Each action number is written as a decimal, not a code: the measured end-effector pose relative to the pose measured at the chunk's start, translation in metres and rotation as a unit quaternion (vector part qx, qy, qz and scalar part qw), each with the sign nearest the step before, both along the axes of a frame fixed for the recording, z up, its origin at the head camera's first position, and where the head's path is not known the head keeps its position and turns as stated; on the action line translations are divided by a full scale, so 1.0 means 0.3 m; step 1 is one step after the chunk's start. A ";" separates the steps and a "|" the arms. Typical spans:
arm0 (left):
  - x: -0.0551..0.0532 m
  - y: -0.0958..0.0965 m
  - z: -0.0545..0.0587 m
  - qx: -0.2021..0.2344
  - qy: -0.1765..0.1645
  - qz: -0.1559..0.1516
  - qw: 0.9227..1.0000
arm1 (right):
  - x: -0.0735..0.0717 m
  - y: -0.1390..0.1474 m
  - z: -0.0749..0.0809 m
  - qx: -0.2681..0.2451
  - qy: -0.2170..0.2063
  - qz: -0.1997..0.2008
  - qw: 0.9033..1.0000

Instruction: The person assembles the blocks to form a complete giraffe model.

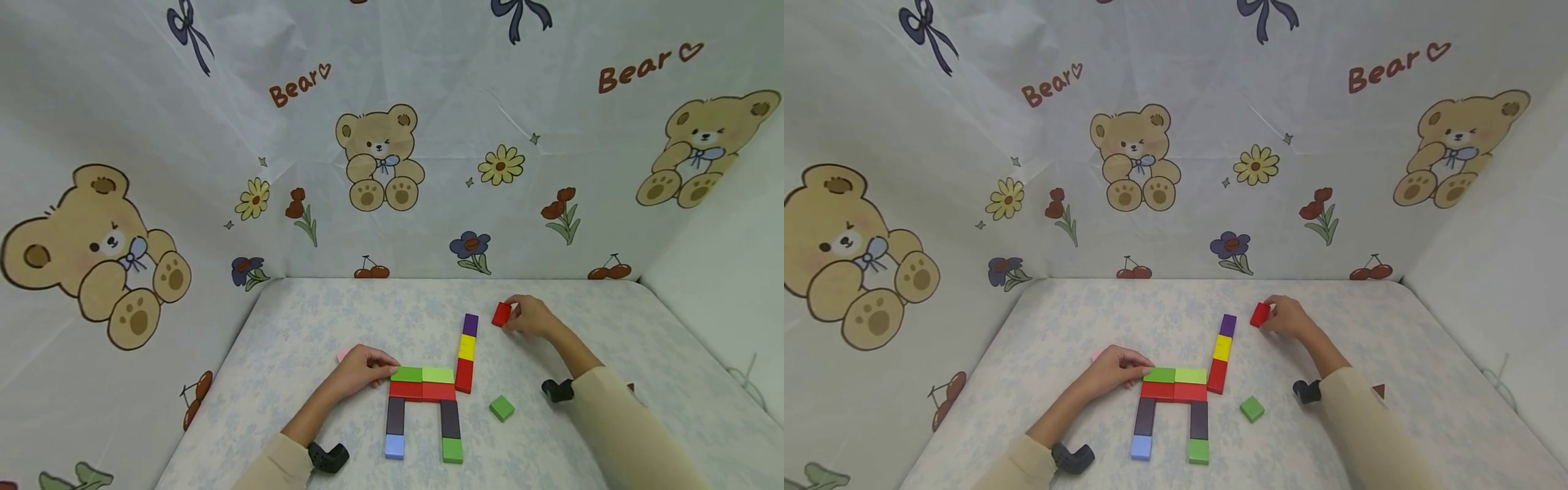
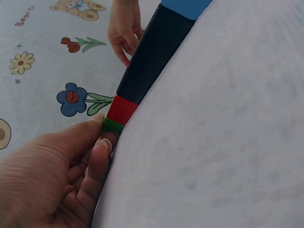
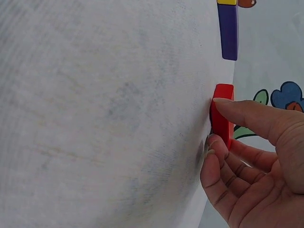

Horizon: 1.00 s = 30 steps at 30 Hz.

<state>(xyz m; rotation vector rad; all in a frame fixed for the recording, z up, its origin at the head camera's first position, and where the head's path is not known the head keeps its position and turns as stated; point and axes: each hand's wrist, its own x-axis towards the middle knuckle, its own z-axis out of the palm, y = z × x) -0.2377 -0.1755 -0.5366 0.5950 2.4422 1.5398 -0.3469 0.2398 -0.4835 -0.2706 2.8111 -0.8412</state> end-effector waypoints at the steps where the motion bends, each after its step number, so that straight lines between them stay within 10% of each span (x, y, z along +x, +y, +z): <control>1: 0.000 0.000 -0.001 0.000 0.000 0.000 1.000 | -0.005 -0.002 0.000 0.000 -0.002 0.001 1.000; 10: -0.002 0.008 -0.005 0.011 -0.004 -0.006 1.000 | -0.015 0.003 0.020 -0.038 -0.079 -0.036 0.996; 30: -0.005 0.001 -0.003 0.017 -0.011 -0.006 1.000 | -0.070 -0.039 -0.026 -0.170 -0.111 -0.134 0.970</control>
